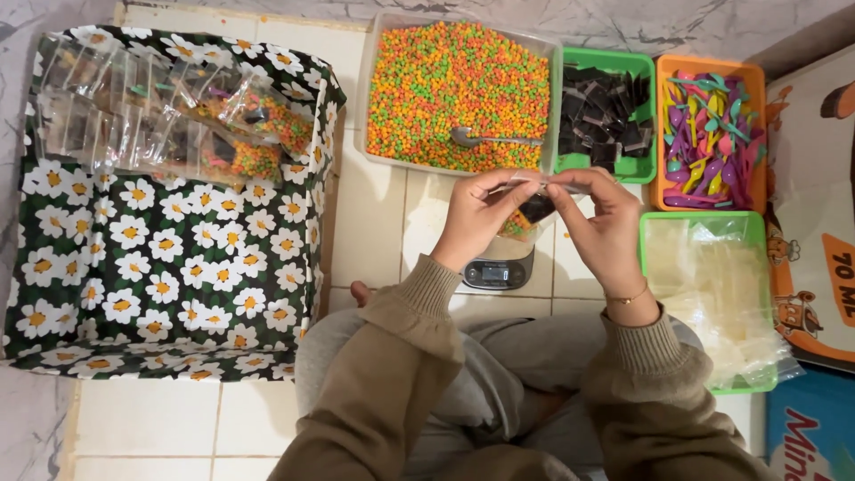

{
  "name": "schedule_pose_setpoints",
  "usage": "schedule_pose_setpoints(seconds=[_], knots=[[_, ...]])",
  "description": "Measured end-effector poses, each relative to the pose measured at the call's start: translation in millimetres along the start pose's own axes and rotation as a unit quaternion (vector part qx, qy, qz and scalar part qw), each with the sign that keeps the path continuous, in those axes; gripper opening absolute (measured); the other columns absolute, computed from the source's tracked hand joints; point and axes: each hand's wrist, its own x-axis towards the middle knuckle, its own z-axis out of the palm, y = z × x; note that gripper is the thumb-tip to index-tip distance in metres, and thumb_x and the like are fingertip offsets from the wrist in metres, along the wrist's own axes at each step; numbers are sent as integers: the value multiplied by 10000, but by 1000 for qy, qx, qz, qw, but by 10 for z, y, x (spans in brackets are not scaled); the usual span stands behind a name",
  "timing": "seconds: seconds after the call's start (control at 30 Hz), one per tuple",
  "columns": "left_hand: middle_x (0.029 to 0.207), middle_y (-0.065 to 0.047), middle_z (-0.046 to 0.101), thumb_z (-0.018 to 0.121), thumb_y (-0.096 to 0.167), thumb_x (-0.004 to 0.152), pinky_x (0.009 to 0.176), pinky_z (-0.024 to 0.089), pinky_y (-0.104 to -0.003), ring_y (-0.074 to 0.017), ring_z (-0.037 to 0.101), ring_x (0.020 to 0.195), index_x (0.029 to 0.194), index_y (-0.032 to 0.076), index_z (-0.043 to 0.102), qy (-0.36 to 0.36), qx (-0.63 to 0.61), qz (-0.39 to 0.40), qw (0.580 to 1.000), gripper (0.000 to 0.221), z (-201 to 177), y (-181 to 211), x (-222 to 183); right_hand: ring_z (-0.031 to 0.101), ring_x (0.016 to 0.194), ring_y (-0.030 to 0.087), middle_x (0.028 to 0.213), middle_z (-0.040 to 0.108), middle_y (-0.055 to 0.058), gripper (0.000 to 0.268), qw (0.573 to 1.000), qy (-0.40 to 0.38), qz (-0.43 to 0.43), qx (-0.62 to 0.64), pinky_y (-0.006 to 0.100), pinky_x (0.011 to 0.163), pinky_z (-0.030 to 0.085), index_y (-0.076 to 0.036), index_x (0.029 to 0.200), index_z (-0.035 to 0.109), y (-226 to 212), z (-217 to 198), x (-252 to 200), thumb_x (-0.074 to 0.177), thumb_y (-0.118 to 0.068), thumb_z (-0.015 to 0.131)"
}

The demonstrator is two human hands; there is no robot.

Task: Preparing components for peanut rolls by packaging colorful sprinkles and other toppings into small bags using a spoon and a digital scale.

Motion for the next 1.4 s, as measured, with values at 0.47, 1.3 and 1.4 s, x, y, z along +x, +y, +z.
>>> schedule_pose_setpoints(seconds=[0.47,1.3,1.4], knots=[[939,-92,782,802,76,915,794,614,-261,-122,700,992,1013,33,786,12,-9,-3,1000,109,-2,-19,-30,644,906,272,911,663,149,94,1000,4,-17,-16,383,860,516,14,1050,722,5,119,-31,975,60,754],[998,-53,780,728,124,974,973,526,-342,-162,709,1022,1022,131,788,142,138,161,967,77,-472,332,308,642,1107,199,1267,653,154,387,993,42,97,44,335,938,543,2,1408,601,254,3,-516,1034,14,699],[1156,17,750,700,123,981,887,558,-242,-113,697,1000,1050,144,751,180,55,172,967,88,-910,586,304,599,1128,186,1322,618,126,395,981,-3,187,60,277,965,510,2,1404,556,97,-94,-741,1015,2,628]])
